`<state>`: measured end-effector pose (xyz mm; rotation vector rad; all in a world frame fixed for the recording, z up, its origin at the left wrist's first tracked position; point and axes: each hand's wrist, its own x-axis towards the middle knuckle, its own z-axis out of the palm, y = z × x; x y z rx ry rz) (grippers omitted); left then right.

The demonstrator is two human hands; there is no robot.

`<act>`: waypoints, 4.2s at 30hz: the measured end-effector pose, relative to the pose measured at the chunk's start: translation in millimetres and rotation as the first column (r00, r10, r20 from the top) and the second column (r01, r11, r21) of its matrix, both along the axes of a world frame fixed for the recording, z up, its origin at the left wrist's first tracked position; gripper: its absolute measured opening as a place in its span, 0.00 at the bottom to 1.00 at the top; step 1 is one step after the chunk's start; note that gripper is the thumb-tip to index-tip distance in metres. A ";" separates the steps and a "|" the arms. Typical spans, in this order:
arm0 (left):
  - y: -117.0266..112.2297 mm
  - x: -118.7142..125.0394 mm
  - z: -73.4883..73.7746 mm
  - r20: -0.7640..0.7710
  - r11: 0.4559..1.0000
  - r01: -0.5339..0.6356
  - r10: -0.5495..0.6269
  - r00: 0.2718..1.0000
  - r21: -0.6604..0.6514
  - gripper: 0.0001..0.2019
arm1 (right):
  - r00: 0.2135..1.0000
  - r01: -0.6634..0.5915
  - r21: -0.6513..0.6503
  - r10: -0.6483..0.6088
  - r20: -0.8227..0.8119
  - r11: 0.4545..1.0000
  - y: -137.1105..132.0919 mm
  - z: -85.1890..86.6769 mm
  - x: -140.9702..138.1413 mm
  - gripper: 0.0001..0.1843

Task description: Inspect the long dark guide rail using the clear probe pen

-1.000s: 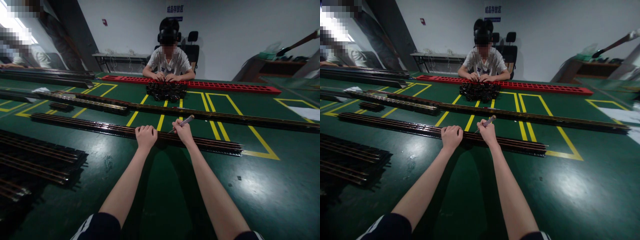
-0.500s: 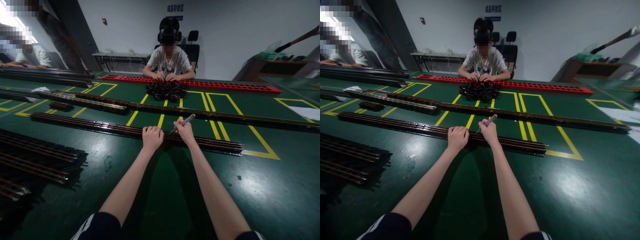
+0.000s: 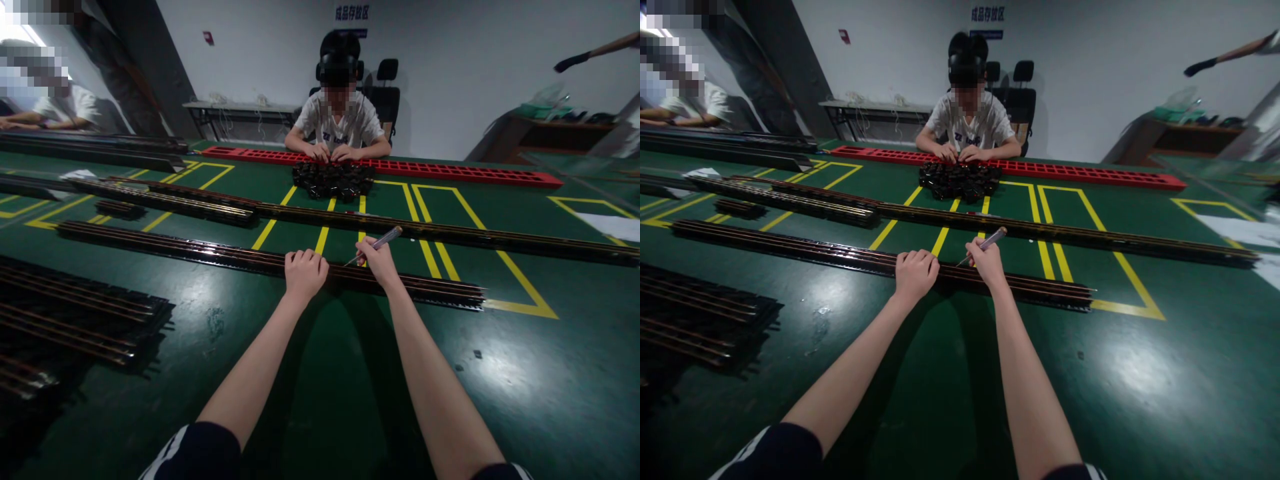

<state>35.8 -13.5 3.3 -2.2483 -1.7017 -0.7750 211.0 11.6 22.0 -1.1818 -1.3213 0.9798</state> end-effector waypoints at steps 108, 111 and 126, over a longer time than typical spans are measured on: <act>-9.5 22.5 0.2 -0.025 0.985 0.170 -0.170 0.985 -0.018 0.17 | 0.992 0.104 0.012 -0.103 -0.077 0.995 -17.2 15.3 15.3 0.13; -9.1 22.7 -0.6 -0.028 0.987 0.163 -0.163 0.986 -0.004 0.16 | 0.993 0.086 0.006 -0.085 -0.087 0.996 -15.3 13.8 17.7 0.13; -8.9 22.7 -0.7 -0.007 0.984 0.176 -0.176 0.984 -0.017 0.17 | 0.993 0.044 0.007 -0.043 -0.109 0.999 -14.5 7.1 29.3 0.13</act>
